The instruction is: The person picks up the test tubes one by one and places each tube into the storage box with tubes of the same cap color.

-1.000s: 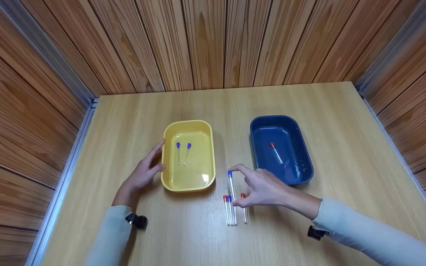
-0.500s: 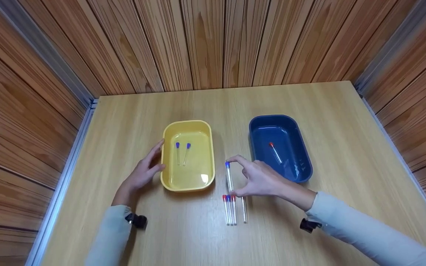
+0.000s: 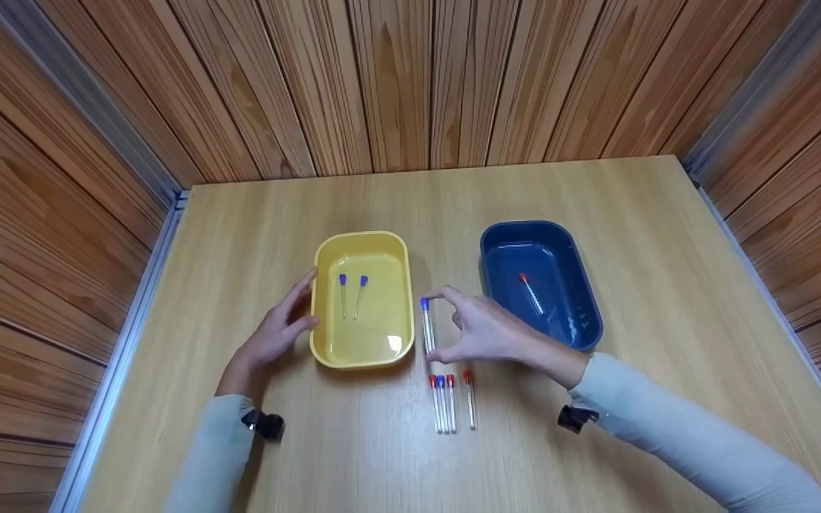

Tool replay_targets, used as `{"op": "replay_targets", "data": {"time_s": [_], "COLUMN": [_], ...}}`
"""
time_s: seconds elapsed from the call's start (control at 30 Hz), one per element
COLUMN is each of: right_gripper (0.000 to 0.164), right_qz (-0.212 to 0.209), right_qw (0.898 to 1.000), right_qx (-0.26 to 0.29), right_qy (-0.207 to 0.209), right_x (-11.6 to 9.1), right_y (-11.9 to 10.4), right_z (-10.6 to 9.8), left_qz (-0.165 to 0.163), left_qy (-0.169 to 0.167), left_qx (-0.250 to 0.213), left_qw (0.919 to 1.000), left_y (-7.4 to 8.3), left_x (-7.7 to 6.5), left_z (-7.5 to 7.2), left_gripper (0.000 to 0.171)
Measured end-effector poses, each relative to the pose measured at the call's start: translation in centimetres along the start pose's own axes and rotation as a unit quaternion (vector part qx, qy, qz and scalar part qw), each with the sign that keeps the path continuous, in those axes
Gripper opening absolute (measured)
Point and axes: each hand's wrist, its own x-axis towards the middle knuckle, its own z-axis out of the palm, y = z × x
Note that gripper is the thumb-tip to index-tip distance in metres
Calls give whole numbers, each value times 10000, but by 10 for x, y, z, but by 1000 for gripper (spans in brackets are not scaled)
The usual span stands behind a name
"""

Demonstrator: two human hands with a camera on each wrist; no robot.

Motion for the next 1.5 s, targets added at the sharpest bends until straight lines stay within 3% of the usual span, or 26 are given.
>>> {"op": "replay_targets", "data": {"time_s": [0.57, 0.87, 1.5], "right_gripper": [87, 88, 88], "right_qz": [169, 673, 384], "right_qw": [9975, 9932, 9936], "right_qx": [679, 910, 1013], "right_qy": [-138, -270, -308], "right_x": [39, 57, 87], "right_y": [-11, -17, -35], "right_z": [-2, -2, 15], "left_qz": [1, -55, -131], "left_qy": [22, 22, 10], "left_qx": [50, 67, 116], "left_qw": [10000, 10000, 9998], "left_y": [1, 2, 2], "left_x": [-1, -1, -1], "left_z": [0, 0, 1], "left_gripper": [82, 82, 83]}}
